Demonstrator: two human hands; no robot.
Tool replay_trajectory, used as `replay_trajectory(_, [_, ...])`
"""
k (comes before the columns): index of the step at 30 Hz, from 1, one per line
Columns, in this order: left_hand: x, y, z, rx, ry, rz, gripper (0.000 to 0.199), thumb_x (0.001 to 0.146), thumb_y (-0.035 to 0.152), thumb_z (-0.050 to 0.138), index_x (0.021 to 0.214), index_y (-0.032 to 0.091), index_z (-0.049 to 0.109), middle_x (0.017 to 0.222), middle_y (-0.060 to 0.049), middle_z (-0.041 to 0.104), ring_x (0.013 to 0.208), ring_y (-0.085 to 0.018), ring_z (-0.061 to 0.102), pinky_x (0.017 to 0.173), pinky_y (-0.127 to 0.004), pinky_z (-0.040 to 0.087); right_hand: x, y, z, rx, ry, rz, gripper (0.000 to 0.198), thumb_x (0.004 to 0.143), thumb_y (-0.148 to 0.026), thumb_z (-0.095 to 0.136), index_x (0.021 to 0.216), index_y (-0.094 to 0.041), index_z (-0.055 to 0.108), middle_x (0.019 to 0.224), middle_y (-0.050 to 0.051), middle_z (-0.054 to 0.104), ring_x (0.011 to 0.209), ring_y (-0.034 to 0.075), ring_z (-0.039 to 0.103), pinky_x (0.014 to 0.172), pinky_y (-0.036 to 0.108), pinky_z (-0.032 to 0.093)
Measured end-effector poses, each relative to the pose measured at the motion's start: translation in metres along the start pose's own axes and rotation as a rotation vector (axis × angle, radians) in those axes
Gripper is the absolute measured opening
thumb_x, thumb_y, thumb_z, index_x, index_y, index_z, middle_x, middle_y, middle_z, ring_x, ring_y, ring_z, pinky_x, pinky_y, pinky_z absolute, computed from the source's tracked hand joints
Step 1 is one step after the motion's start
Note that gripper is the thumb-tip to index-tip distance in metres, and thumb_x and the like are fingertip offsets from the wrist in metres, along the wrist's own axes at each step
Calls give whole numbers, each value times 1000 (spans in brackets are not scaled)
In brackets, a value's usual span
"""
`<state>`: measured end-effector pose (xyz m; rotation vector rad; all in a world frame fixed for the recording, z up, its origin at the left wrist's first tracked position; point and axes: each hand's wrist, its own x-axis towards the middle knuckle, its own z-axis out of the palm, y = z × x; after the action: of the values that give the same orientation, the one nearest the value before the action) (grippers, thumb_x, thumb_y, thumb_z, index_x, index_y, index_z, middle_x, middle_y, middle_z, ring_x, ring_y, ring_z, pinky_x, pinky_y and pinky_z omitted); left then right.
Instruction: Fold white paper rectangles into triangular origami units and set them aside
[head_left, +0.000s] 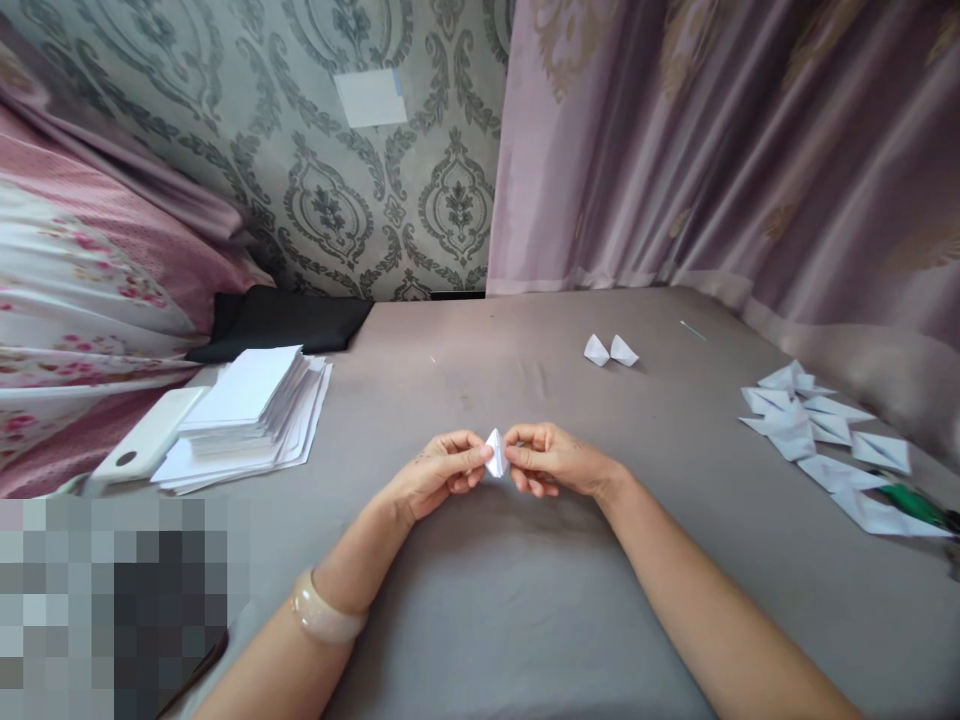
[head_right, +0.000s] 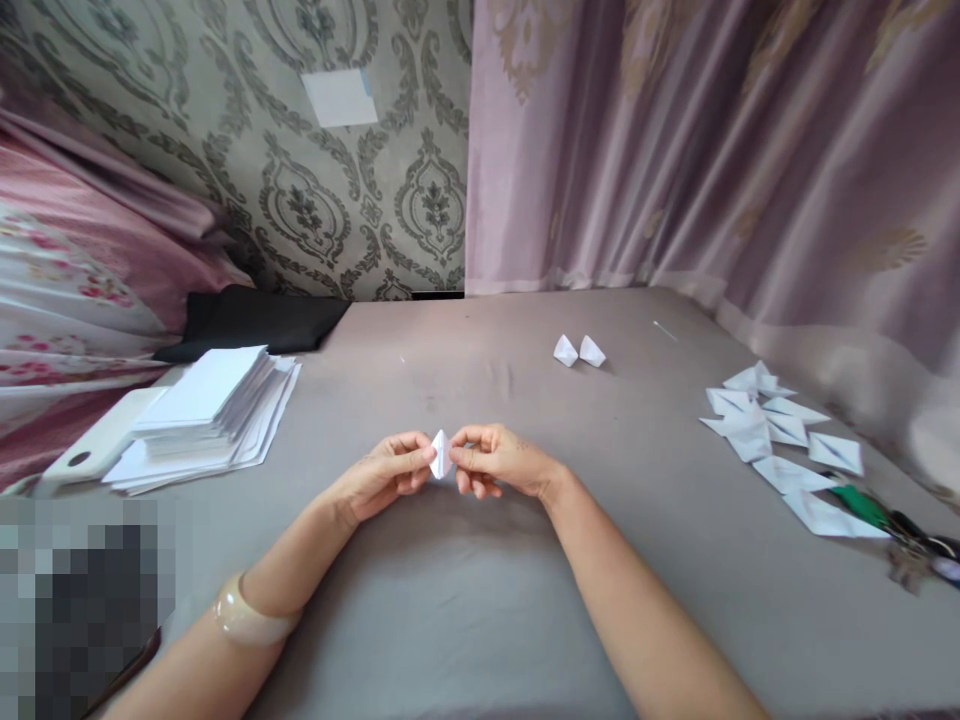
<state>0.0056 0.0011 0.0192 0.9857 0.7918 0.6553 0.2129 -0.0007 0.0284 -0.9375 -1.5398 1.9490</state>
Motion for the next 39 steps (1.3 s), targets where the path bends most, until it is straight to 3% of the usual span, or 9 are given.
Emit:
replay_trajectory(5, [4,0,-5,230,175,147,27,68,41,75,74,15,67,66,-2,62,55,-8,48,50,-20,34,8,6,4,-185,225,-53,36,77,-51,63,86,-17,59,80,4,68,58,12,64,39,17,40])
replay_trajectory(8, [6,0,-2,185,220,241,26,67,37,76,76,15,66,86,-7,68,73,-15,60,65,-24,45,17,14,10,-250,415,-164,31,73,-47,68,83,-18,62,76,2,68,67,14,65,54,23,49])
replay_trajectory(11, [6,1,4,111,275,361,24,64,33,79,73,15,65,101,-9,68,89,-19,62,81,-30,47,23,19,17,-237,559,-302,28,71,-43,71,79,-19,59,78,1,67,72,15,64,65,27,51])
replay_trajectory(14, [6,0,7,92,302,446,21,64,29,78,73,15,65,103,-8,67,93,-20,62,87,-33,47,25,17,22,-228,654,-383,32,69,-39,73,89,-20,56,88,3,68,79,16,65,69,29,51])
replay_trajectory(19, [8,-4,7,91,333,561,25,67,21,77,88,18,63,95,-5,67,91,-19,62,85,-33,47,24,13,26,-207,657,-444,38,72,-33,70,105,-20,56,95,6,70,89,18,66,78,32,52])
replay_trajectory(28, [7,-3,11,62,307,571,31,69,21,75,97,20,61,82,-1,64,81,-13,59,81,-28,47,25,14,27,-299,652,-487,18,77,-36,66,85,-19,66,89,5,66,82,17,63,74,29,52])
replay_trajectory(36, [3,0,10,220,241,369,25,73,30,72,93,16,69,92,-7,69,88,-18,62,84,-30,47,20,11,23,-395,569,-460,14,80,-33,62,81,-21,67,81,2,64,78,15,61,75,29,49])
replay_trajectory(39, [6,-1,8,216,314,333,24,72,33,72,88,15,72,88,-7,72,81,-17,63,79,-28,48,22,13,23,-237,610,-396,21,78,-35,64,93,-21,64,88,3,65,81,15,62,77,30,50])
